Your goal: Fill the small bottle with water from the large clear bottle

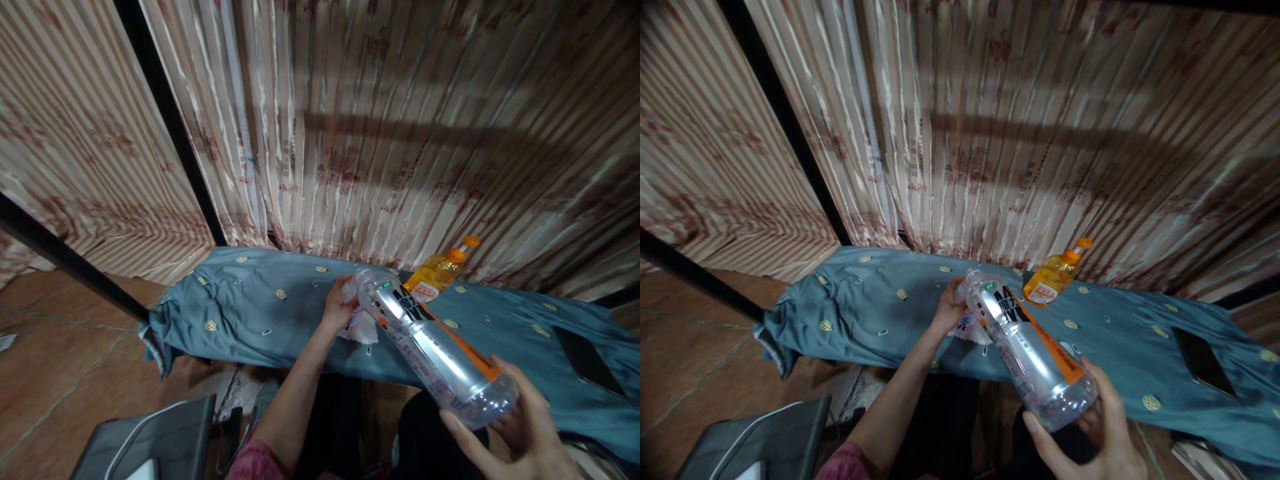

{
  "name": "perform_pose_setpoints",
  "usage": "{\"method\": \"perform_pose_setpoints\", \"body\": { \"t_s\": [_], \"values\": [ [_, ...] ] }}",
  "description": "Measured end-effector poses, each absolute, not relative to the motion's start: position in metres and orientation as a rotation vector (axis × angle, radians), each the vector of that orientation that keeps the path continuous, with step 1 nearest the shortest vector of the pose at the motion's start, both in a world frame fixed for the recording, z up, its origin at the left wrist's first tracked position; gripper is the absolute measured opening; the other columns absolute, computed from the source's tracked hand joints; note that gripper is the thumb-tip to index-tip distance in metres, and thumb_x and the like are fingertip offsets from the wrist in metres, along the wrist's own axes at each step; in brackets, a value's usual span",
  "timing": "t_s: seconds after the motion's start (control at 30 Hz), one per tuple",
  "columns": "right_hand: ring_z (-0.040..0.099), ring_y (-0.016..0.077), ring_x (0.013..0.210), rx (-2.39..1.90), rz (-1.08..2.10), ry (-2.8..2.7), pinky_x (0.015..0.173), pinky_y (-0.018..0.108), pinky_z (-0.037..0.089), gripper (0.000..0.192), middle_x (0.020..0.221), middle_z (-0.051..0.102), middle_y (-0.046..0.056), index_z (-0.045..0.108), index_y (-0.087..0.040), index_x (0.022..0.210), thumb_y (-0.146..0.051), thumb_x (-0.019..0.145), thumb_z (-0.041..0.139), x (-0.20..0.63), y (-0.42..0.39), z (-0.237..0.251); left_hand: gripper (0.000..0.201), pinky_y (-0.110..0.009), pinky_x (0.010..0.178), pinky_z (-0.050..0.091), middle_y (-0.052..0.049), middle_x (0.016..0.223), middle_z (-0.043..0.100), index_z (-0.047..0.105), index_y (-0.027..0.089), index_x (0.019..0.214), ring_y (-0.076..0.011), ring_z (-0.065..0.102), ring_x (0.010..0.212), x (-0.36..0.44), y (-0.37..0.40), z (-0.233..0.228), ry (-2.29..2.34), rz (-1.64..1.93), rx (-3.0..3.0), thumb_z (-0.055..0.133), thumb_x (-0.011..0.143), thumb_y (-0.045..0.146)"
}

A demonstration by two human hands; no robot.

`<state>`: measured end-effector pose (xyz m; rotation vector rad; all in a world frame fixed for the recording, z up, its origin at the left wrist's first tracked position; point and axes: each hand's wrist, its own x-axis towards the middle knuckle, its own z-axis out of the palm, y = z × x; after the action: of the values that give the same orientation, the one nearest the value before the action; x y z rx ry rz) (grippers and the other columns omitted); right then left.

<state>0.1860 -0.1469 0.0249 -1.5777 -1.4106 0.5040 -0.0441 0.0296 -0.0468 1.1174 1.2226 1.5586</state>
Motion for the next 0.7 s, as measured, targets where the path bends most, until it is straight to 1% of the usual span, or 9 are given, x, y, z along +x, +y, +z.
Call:
{"method": "perform_pose_setpoints", "body": {
  "t_s": [0.23, 0.33, 0.47, 0.7],
  "values": [
    [0.070, 0.0336, 0.106, -1.573, 0.437, -1.458, 0.084, 0.040, 0.060, 0.099, 0.148, 0.051, 0.014, 0.043, -0.026, 0.147, -0.055, 0.061, 0.082, 0.1868, -0.1477, 0.0249, 0.047, -0.032, 0.093, 0.051, 0.000, 0.100, 0.071, 0.063, 0.020, 0.106, -0.0179, 0.066, 0.093, -0.0438, 0.0270, -0.0409, 1.244, 1.548, 1.101, 0.074, 0.063, 0.004],
    [0.071, 0.0316, 0.103, -1.550, 0.460, -1.466, 0.085, 0.039, 0.059, 0.097, 0.148, 0.051, 0.014, 0.042, -0.027, 0.148, -0.054, 0.063, 0.082, 0.1870, -0.1479, 0.0244, 0.045, -0.033, 0.093, 0.051, -0.001, 0.100, 0.071, 0.063, 0.020, 0.106, -0.0178, 0.066, 0.092, -0.0439, 0.0268, -0.0404, 1.251, 1.538, 1.105, 0.074, 0.065, 0.005],
    [0.071, 0.0297, 0.102, -1.540, 0.422, -1.482, 0.083, 0.035, 0.059, 0.094, 0.151, 0.046, 0.014, 0.043, -0.027, 0.147, -0.053, 0.065, 0.082, 0.1853, -0.1485, 0.0259, 0.045, -0.034, 0.094, 0.050, -0.002, 0.103, 0.071, 0.063, 0.019, 0.106, -0.0193, 0.066, 0.096, -0.0443, 0.0273, -0.0412, 1.263, 1.539, 1.122, 0.074, 0.064, 0.006],
    [0.073, 0.0296, 0.098, -1.545, 0.423, -1.488, 0.084, 0.036, 0.059, 0.096, 0.150, 0.048, 0.014, 0.041, -0.027, 0.148, -0.054, 0.065, 0.081, 0.1842, -0.1479, 0.0275, 0.047, -0.035, 0.096, 0.050, -0.002, 0.099, 0.071, 0.063, 0.019, 0.107, -0.0199, 0.067, 0.094, -0.0449, 0.0285, -0.0431, 1.246, 1.531, 1.122, 0.074, 0.064, 0.004]
  ]
}}
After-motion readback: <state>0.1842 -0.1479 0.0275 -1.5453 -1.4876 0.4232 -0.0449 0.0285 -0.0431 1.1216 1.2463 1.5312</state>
